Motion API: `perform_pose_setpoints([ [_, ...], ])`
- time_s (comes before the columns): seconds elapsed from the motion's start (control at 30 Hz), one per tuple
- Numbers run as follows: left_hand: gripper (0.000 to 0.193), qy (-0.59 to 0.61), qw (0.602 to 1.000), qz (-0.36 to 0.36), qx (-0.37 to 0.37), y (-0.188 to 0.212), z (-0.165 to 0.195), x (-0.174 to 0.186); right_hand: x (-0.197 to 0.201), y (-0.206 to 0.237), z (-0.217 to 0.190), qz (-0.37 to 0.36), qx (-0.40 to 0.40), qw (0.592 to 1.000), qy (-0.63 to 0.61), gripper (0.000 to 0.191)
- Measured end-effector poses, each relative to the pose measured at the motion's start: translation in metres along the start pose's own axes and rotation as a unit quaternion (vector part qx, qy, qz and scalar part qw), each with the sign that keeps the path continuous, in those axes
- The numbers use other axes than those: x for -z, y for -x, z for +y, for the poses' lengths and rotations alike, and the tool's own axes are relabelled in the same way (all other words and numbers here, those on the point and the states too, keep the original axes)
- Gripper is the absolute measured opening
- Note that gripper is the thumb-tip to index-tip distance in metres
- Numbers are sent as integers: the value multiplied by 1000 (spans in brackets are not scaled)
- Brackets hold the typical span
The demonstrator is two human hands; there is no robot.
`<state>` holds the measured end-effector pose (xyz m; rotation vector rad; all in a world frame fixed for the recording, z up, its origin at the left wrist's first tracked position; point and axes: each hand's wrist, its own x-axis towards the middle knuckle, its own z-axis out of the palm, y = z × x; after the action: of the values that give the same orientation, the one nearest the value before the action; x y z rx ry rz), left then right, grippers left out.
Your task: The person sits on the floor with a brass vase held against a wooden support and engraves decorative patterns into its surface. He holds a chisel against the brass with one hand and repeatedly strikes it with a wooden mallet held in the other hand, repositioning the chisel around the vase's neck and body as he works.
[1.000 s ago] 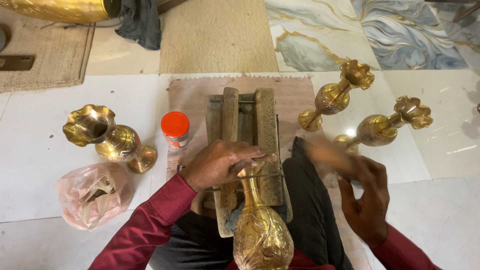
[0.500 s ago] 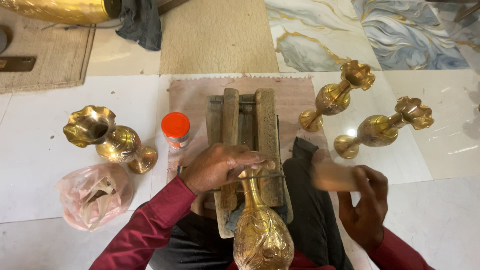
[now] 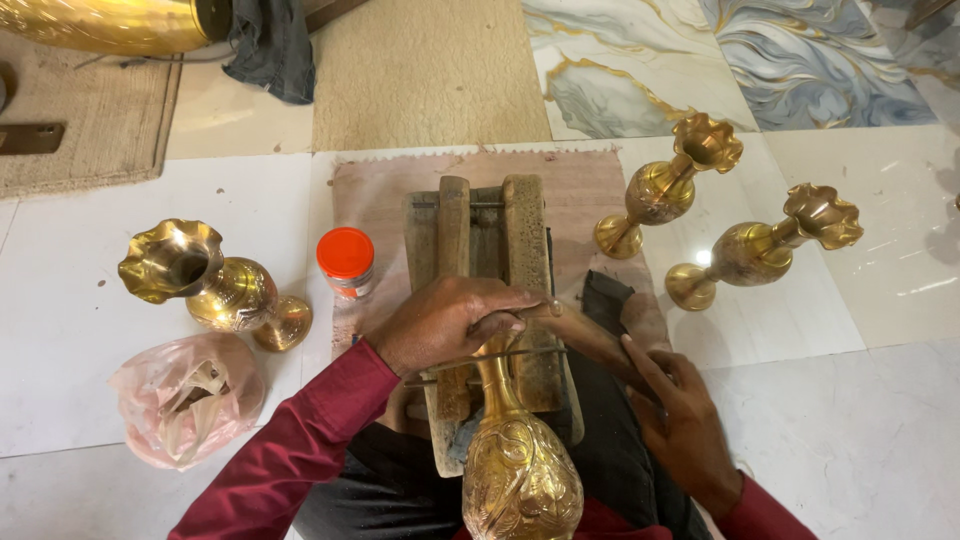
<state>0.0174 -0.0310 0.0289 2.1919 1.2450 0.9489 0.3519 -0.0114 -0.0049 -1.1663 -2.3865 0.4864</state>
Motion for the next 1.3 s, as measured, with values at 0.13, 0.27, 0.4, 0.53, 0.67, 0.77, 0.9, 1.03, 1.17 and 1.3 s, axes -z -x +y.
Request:
perform_pose_setpoints([
  [0.13,36,-14,1000,-21,-5,-4,1,1,-5,5,1,8,21,997,76,74],
  [0.27,39,6,999,-50,-1,-8,0,0,-1,4,4,3,-40,999,27,74],
  [0.4,41,8,999,-34,-14,-8,0,-2,6,5,8,52,-17,993,105,74],
  [0.53,44,4,999,-32,-21,-5,1,0,7,9,10,159,-77,971,-160,57],
  [0.67,48,12,999,-39,-21,-7,3,1,8,10,9,179,69,980,54,54],
  [0.77,41,-4,999,-29,-25,-8,6,2,8,9,8,213,58,975,-20,50],
  [0.9,44,-19,998,-58,17,-10,7,1,7,11,9,188,45,980,35,49],
  [1.03,45,-19,999,-38,-22,-11,3,3,3,15,10,199,-62,965,-161,41],
  [1.17,43,4,999,-48,4,-11,4,1,3,15,10,195,10,979,63,51],
  [1.3,43,-17,999,-41,2,-9,4,1,6,14,8,169,19,982,84,54],
])
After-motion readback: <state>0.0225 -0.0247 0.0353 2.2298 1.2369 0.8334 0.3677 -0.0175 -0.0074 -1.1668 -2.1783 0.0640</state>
